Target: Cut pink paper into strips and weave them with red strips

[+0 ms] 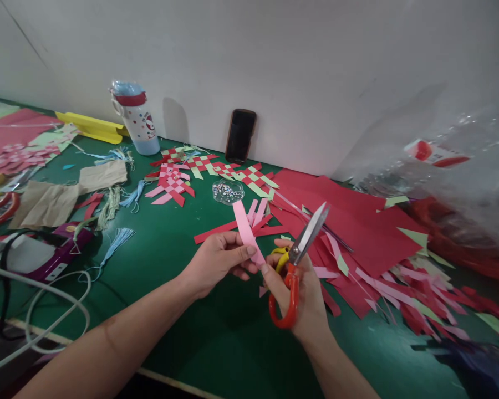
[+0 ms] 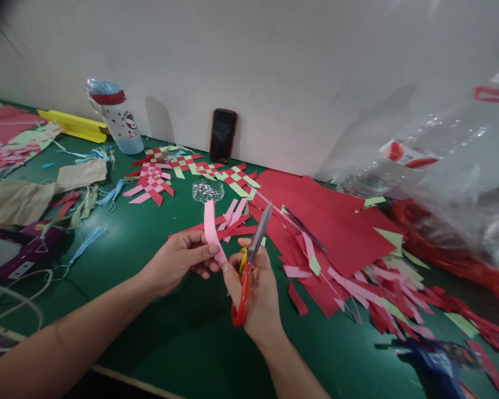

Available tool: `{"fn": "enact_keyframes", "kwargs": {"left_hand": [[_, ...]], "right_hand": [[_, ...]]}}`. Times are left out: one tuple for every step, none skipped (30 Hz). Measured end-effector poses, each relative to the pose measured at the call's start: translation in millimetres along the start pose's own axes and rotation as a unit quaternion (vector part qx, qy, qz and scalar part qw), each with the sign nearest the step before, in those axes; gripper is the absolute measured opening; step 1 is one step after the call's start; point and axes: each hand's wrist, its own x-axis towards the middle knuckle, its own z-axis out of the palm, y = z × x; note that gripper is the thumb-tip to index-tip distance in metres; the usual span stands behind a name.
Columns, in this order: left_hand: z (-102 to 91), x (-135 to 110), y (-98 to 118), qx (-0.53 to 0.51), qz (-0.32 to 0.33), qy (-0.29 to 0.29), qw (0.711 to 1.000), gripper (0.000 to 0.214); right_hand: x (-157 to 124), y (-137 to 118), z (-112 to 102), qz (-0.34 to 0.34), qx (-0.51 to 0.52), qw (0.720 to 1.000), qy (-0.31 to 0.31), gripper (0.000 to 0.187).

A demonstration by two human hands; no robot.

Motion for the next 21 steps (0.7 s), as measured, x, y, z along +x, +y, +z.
{"fn": "enact_keyframes", "kwargs": {"left_hand": [[0.1, 0, 0, 0.001, 0.001, -0.001, 1.000, 0.028], [0.4, 1, -1, 0.002, 0.002, -0.001, 1.000, 0.028], [0.9, 0, -1, 0.003, 0.002, -0.001, 1.000, 0.028], [1.4, 0, 0, 0.004, 0.001, -0.001, 1.000, 0.027], [2.0, 0, 0, 0.004, 0.001, -0.001, 1.000, 0.028], [2.5, -1, 1, 0.004, 0.001, -0.001, 1.000, 0.028], [2.8, -1, 1, 0.003, 0.002, 0.002, 1.000, 0.028], [2.7, -2, 2, 0.002, 0.004, 0.005, 1.000, 0.028], [2.3, -2, 4, 0.001, 0.007, 0.009, 1.000, 0.028], [1.2, -2, 5, 0.000, 0.012, 0.016, 1.000, 0.028], [-0.4, -3, 7, 0.000, 0.021, 0.025, 0.999, 0.028], [-2.5, -3, 9, 0.000, 0.034, 0.037, 0.999, 0.027], [-5.0, -3, 11, -0.003, 0.051, 0.051, 0.997, 0.027], [-7.8, -3, 14, -0.006, 0.069, 0.066, 0.995, 0.026], [-10.6, -3, 16, -0.013, 0.087, 0.080, 0.993, 0.025], [-13.4, -4, 19, -0.021, 0.105, 0.091, 0.990, 0.025], [-16.0, -4, 21, -0.032, 0.120, 0.098, 0.987, 0.024], [-18.2, -5, 23, -0.040, 0.133, 0.102, 0.985, 0.023], [-20.0, -5, 25, -0.046, 0.144, 0.103, 0.983, 0.022], [-21.4, -5, 26, -0.049, 0.152, 0.104, 0.982, 0.021], [-22.4, -6, 27, -0.051, 0.157, 0.105, 0.981, 0.021]], "right_hand": [[0, -1, 0, 0.001, -0.002, 1.000, 0.001, 0.045], [0, -1, 0, 0.003, -0.004, 1.000, -0.002, 0.045], [0, -1, 1, 0.002, -0.004, 1.000, -0.005, 0.044], [0, 0, 1, 0.000, -0.003, 1.000, -0.007, 0.044], [0, 1, 1, -0.004, -0.002, 1.000, -0.007, 0.044], [0, 2, 1, -0.006, -0.002, 1.000, -0.006, 0.044], [0, 3, 1, -0.008, -0.004, 1.000, -0.005, 0.044], [0, 4, 0, -0.011, -0.009, 1.000, -0.007, 0.043], [0, 4, -2, -0.013, -0.017, 1.000, -0.013, 0.042], [1, 5, -5, -0.016, -0.027, 0.999, -0.022, 0.042], [1, 5, -8, -0.020, -0.038, 0.999, -0.031, 0.043], [1, 6, -11, -0.025, -0.053, 0.998, -0.037, 0.044], [1, 6, -15, -0.031, -0.075, 0.996, -0.040, 0.047], [2, 6, -19, -0.039, -0.105, 0.993, -0.040, 0.051], [2, 6, -22, -0.049, -0.144, 0.988, -0.040, 0.054], [3, 6, -24, -0.059, -0.188, 0.980, -0.040, 0.057], [4, 6, -26, -0.068, -0.232, 0.969, -0.043, 0.058], [5, 7, -27, -0.074, -0.269, 0.959, -0.049, 0.058], [6, 7, -28, -0.077, -0.294, 0.951, -0.056, 0.057], [7, 8, -28, -0.078, -0.308, 0.946, -0.061, 0.057], [8, 9, -28, -0.076, -0.314, 0.944, -0.068, 0.057]]}}
